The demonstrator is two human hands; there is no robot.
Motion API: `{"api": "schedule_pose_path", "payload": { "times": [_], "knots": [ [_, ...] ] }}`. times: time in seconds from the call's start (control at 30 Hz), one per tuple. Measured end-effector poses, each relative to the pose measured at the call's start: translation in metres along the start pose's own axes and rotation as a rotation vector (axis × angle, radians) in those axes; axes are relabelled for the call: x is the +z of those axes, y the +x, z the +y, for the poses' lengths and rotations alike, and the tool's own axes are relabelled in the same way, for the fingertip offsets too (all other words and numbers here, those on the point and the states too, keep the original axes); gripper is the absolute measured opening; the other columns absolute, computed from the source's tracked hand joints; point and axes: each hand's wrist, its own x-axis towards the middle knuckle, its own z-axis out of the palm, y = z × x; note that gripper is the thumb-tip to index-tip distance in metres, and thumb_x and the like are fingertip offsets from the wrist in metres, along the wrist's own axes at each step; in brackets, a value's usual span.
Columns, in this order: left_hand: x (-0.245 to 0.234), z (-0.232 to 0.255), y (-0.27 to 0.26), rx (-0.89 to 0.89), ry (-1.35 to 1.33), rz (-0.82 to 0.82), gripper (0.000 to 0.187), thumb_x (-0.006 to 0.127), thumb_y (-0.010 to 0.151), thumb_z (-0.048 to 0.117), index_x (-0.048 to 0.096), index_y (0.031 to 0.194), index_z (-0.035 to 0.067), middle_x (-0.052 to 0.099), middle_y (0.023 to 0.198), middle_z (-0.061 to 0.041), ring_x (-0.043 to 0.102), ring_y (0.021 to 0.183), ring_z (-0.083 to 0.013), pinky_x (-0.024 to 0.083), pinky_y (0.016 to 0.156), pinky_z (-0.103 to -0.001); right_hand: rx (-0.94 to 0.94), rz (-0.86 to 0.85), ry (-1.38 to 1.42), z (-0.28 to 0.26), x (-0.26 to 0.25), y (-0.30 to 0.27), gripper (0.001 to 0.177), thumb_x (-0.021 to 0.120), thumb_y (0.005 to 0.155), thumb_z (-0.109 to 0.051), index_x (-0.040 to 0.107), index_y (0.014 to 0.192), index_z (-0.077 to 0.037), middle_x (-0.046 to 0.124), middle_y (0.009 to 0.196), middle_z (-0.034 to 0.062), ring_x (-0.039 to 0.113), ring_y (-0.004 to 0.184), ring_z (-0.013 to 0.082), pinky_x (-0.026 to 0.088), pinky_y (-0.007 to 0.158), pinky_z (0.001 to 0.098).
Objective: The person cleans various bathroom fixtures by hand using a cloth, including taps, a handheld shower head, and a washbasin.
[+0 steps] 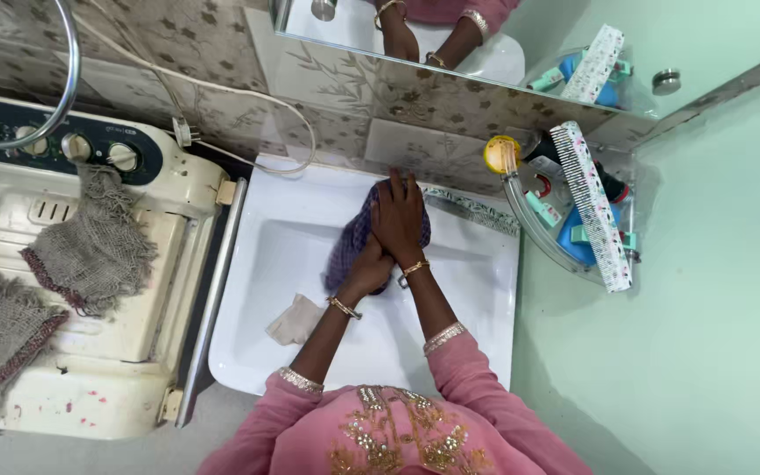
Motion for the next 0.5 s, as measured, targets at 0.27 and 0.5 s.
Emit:
{"api": "schedule_pose_path", "payload": {
  "times": [0.27,0.5],
  "knots": [
    [-0.024,0.001,0.007,-0.319,0.213,-0.148,0.038,0.054,0.091,-0.003,0.069,0.125,0.003,0.059,0.079,-0.017,0.055,0.070,-0.0278,0.050,0.073,-0.038,0.052,-0.360,0.307,0.033,0.010,0.012,0.021,0.071,0.087,-0.028,0.072,0.093,-0.008,0.059,0.122,0.0091,0.051,0.112,0.0366,0.048,0.093,0.0479],
    [-0.015,-0.038,0.024,0.075,0.186,0.092,0.036,0.078,0.070,-0.005,0.065,0.103,0.003,0.044,0.125,-0.016,0.046,0.121,-0.0337,0.044,0.104,-0.041,0.069,-0.469,0.276,0.034,0.026,0.032,0.029,0.066,0.086,-0.034,0.076,0.074,-0.010,0.067,0.101,0.0105,0.054,0.100,0.0366,0.050,0.080,0.0470]
  ]
}}
